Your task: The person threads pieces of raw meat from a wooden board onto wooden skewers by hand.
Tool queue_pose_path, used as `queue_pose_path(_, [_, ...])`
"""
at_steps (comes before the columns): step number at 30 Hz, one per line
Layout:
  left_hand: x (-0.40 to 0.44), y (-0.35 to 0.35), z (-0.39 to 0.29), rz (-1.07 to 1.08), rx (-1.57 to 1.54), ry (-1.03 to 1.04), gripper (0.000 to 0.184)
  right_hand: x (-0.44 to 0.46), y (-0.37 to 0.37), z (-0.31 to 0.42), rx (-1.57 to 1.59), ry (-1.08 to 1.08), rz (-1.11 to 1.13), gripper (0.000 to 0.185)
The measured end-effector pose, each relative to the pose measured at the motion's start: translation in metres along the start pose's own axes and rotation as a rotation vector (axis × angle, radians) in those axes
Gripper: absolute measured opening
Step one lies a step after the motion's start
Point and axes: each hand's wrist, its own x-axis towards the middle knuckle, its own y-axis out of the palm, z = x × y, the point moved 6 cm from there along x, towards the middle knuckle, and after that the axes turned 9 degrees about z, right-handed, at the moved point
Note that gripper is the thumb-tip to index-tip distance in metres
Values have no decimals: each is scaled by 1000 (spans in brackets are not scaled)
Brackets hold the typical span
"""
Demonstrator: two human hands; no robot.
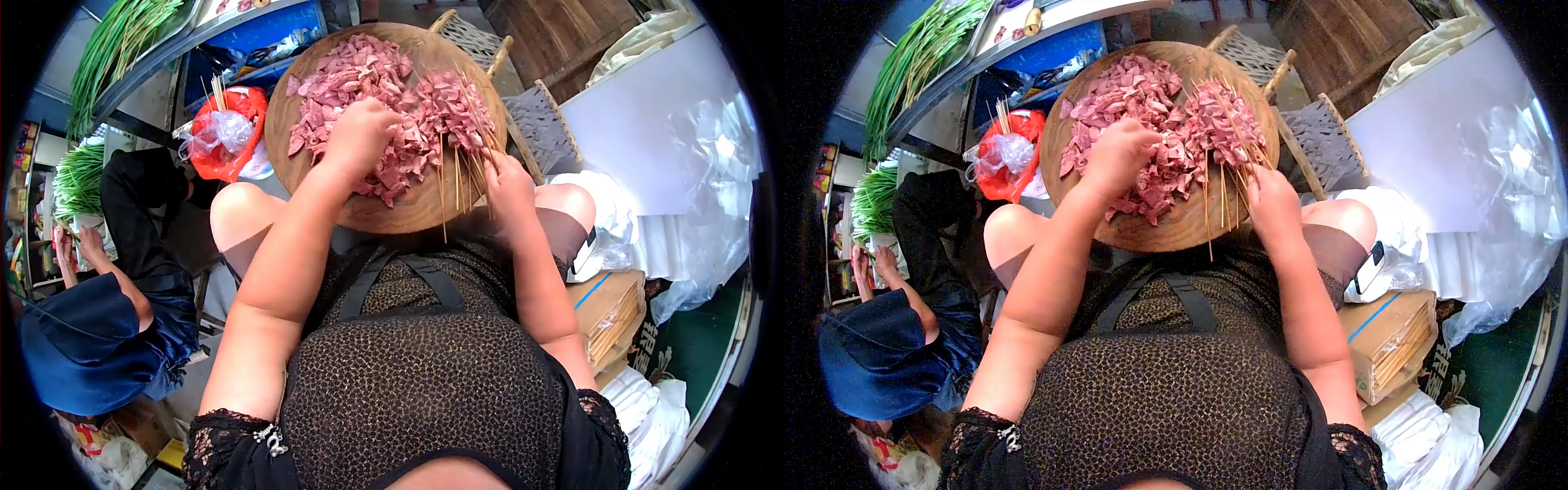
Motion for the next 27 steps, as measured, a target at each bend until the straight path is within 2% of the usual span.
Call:
queue_pose_path(2, [-3,21,-11,104,255,46,22,-14,-18,41,-463,-343,-180,22])
queue_pose_path(5, [0,20,-15,116,384,16,20,-23,-34,58,-364,-389,-177,20])
queue_pose_path(6, [2,18,-16,120,390,5,12,-25,-36,56,-228,-397,-225,20])
queue_pose_path(7, [3,14,-16,118,389,9,12,-28,-37,57,-230,-396,-228,20])
queue_pose_path(9, [1,6,-13,145,182,-47,9,-25,-30,41,300,-87,-22,21])
queue_pose_path(10, [-1,-2,-12,61,83,-47,13,-25,-23,36,460,3,38,22])
queue_pose_path(11, [-1,-2,-9,65,84,-53,13,-26,-19,37,463,6,44,22])
queue_pose_path(13, [-2,3,22,79,-427,-408,15,-27,2,36,586,102,196,21])
queue_pose_path(14, [-5,10,33,36,-781,-515,19,-28,13,38,658,65,255,20])
queue_pose_path(15, [-6,13,35,-10,-1111,-535,16,-29,23,40,645,65,304,20])
queue_pose_path(17, [-9,12,39,-85,-1382,-603,17,-31,37,46,585,40,380,20])
queue_pose_path(19, [-9,11,41,-117,-1478,-575,19,-32,47,48,573,65,407,22])
queue_pose_path(21, [-10,14,42,-143,-1576,-548,21,-30,45,58,479,-118,292,22])
queue_pose_path(23, [-8,16,44,-213,-1699,-511,21,-30,44,59,483,-80,294,23])
queue_pose_path(26, [-6,14,42,-209,-1723,-480,20,-29,42,62,476,-136,246,21])
queue_pose_path(27, [-5,13,40,-208,-1724,-479,20,-31,41,65,689,-38,259,20])
